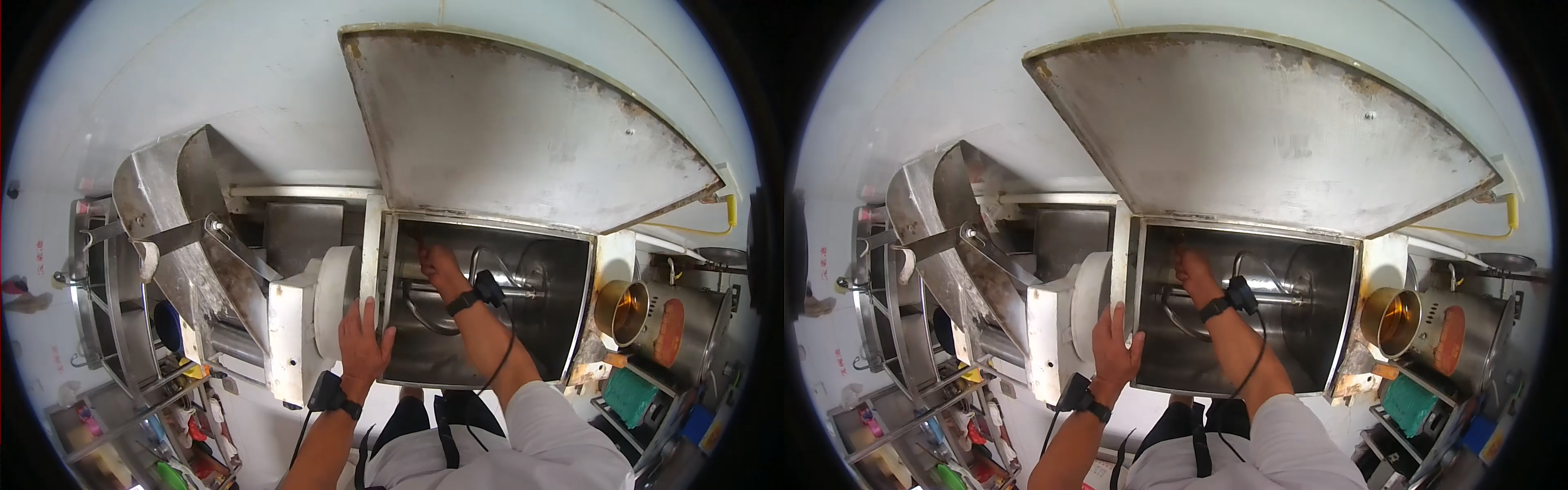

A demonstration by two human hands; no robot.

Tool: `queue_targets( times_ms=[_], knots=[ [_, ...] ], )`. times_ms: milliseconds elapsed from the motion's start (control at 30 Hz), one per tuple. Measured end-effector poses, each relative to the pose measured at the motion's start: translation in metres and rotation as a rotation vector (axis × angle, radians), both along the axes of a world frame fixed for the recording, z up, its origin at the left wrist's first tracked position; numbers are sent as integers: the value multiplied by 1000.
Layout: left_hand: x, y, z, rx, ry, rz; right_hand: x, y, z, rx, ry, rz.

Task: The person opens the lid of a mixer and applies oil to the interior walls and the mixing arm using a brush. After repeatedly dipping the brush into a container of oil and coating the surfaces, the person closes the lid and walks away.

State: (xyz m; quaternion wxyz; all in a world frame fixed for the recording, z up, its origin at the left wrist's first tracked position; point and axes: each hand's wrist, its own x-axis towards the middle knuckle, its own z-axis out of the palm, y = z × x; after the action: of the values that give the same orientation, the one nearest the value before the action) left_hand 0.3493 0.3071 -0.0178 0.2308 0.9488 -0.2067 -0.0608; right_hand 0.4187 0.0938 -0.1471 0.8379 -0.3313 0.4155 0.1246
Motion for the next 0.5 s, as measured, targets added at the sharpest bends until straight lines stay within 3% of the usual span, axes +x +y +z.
queue_targets(
  times_ms=[133, 200, 267, 300, 333, 433, 500],
  knots=[
    [3, -3, 2, -5, -27, -2, -33, -31, 66, 51, -45, 83],
    [3, -2, 2, -16, -6, 8, -48, -42, 33, 47, -46, 113],
    [3, -2, 1, -27, 4, 10, -47, -46, -33, -892, -30, 680],
    [4, -2, 2, -22, 12, 10, -40, -48, -42, -1380, -167, 1017],
    [5, -2, 2, -16, 20, 11, -34, -49, -52, -1374, -171, 1020],
    [4, -1, 0, -26, 38, 16, -11, -43, -87, -1491, -337, 1422],
    [5, -1, 2, -10, 49, 11, -16, -36, -82, -1502, -397, 1397]
  ],
)
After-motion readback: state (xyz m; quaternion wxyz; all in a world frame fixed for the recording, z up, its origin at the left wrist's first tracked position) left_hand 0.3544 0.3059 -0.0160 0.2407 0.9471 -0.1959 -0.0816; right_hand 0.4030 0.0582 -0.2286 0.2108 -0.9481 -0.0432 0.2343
